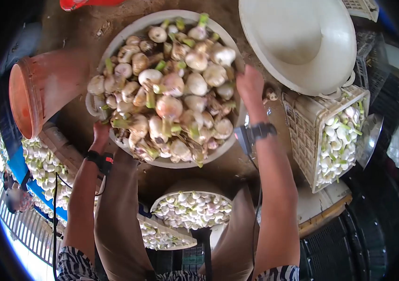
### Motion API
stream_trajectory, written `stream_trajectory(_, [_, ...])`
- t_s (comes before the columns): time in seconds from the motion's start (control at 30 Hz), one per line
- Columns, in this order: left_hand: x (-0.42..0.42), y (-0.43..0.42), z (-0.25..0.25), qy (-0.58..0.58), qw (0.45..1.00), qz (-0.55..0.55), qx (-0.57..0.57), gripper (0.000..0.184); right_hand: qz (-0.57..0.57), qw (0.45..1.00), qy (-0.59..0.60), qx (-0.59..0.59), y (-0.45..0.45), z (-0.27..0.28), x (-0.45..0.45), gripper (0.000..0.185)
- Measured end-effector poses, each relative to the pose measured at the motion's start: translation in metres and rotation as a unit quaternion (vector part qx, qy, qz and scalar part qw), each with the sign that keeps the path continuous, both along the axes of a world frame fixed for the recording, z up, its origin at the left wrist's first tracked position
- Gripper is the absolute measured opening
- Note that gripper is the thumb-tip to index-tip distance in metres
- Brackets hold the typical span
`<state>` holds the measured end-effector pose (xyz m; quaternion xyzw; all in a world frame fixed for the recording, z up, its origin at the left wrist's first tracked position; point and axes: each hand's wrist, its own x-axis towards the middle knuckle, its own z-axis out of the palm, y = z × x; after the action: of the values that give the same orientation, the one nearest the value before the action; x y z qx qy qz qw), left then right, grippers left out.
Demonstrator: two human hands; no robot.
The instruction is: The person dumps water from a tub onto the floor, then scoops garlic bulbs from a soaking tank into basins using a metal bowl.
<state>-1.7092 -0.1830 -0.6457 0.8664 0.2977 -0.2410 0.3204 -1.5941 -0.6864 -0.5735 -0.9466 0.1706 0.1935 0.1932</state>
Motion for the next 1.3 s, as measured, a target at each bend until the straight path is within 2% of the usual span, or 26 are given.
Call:
stream_trajectory(0.1, [0.01,-0.005,0.009,0.051,0.996,-0.001,0.073,0.029,0.024,0.997,-0.07,0.017,-0.005,-0.023,0.027,0.021])
stream_trajectory(0.2, [0.008,-0.001,0.006,0.045,0.998,-0.016,0.035,0.03,0.03,0.994,-0.08,0.072,-0.021,-0.04,0.014,0.025])
stream_trajectory(0.3, [0.001,0.005,-0.009,-0.028,0.989,-0.072,0.129,0.033,-0.077,0.973,-0.016,0.217,-0.049,-0.037,-0.03,0.032])
stream_trajectory(0.37, [-0.002,-0.008,0.007,0.027,0.994,-0.018,0.108,0.035,-0.067,0.996,0.011,0.06,-0.075,-0.037,-0.071,0.04])
stream_trajectory(0.4, [0.011,-0.011,0.015,0.066,0.994,0.027,0.08,0.037,-0.024,0.998,-0.055,0.029,-0.102,-0.073,-0.092,0.039])
stream_trajectory(0.43, [-0.001,0.021,-0.022,0.079,0.981,-0.111,0.139,0.039,0.011,0.992,-0.124,-0.004,-0.13,-0.122,-0.114,0.038])
stream_trajectory(0.47, [0.004,0.018,-0.015,0.073,0.98,-0.11,0.151,0.039,0.009,0.991,-0.131,0.007,-0.159,-0.159,-0.134,0.038])
stream_trajectory(0.53, [0.008,0.004,-0.001,0.088,0.984,-0.047,0.146,0.036,0.223,0.922,-0.172,-0.265,-0.193,-0.215,-0.148,0.034])
stream_trajectory(0.57, [0.011,-0.003,0.007,0.057,0.984,-0.103,0.131,0.032,0.227,0.923,-0.177,-0.257,-0.181,-0.204,-0.141,0.034])
stream_trajectory(0.63, [0.007,0.004,-0.002,0.087,0.987,-0.063,0.121,0.03,-0.041,0.998,-0.052,-0.007,-0.151,-0.148,-0.119,0.03])
stream_trajectory(0.7, [0.006,0.004,-0.005,0.098,0.989,-0.059,0.099,0.024,-0.162,0.981,-0.048,0.099,-0.156,-0.137,-0.138,0.032])
stream_trajectory(0.73, [-0.004,-0.004,-0.003,-0.037,0.999,0.027,-0.023,0.021,-0.209,0.963,-0.137,0.105,-0.136,-0.109,-0.136,0.037])
stream_trajectory(0.77, [-0.008,0.01,-0.033,0.072,0.989,-0.022,0.128,0.03,-0.202,0.952,-0.212,0.094,-0.116,-0.066,-0.138,0.04])
stream_trajectory(0.8, [0.0,-0.017,0.004,0.054,0.986,-0.011,0.154,0.037,-0.223,0.945,-0.215,0.101,-0.105,-0.04,-0.139,0.042])
stream_trajectory(0.83, [-0.003,-0.025,0.012,0.025,0.992,0.051,0.11,0.048,-0.304,0.905,-0.177,0.24,-0.075,0.014,-0.126,0.04])
stream_trajectory(0.87, [0.007,-0.028,0.028,0.159,0.983,0.013,0.09,0.056,-0.307,0.883,-0.174,0.311,-0.076,0.009,-0.137,0.04])
stream_trajectory(0.9, [0.005,-0.038,0.045,0.169,0.978,0.02,0.12,0.058,-0.29,0.865,-0.153,0.379,-0.052,0.039,-0.128,0.049])
stream_trajectory(1.0, [0.029,-0.053,0.101,0.013,0.978,0.103,0.18,0.035,-0.344,0.838,-0.137,0.401,-0.009,0.085,-0.122,0.059])
stream_trajectory(1.03, [0.044,-0.054,0.117,-0.048,0.976,0.091,0.192,0.029,-0.267,0.899,-0.12,0.326,-0.029,0.038,-0.156,0.054])
stream_trajectory(1.1, [0.088,-0.058,0.136,-0.051,0.986,0.124,0.1,0.031,-0.112,0.978,-0.1,0.142,-0.067,-0.046,-0.219,0.044])
stream_trajectory(1.13, [0.117,-0.067,0.157,-0.085,0.987,0.123,0.049,0.029,-0.116,0.976,-0.107,0.15,-0.043,-0.032,-0.206,0.044])
stream_trajectory(1.17, [0.138,-0.07,0.15,-0.128,0.982,0.134,-0.019,0.024,-0.314,0.922,-0.033,0.226,-0.011,0.002,-0.196,0.047])
stream_trajectory(1.2, [0.161,-0.071,0.13,-0.132,0.973,0.15,-0.118,0.023,-0.493,0.818,0.046,0.293,0.008,0.019,-0.186,0.051])
stream_trajectory(1.23, [0.192,-0.088,0.162,-0.106,0.916,0.254,-0.292,0.029,-0.505,0.816,0.059,0.275,0.01,-0.019,-0.208,0.047])
stream_trajectory(1.27, [0.215,-0.096,0.163,-0.112,0.917,0.249,-0.29,0.029,-0.516,0.815,0.07,0.255,0.006,-0.06,-0.232,0.044])
stream_trajectory(1.3, [0.233,-0.102,0.159,-0.122,0.889,0.282,-0.339,0.033,-0.512,0.825,0.092,0.221,0.011,-0.056,-0.224,0.044])
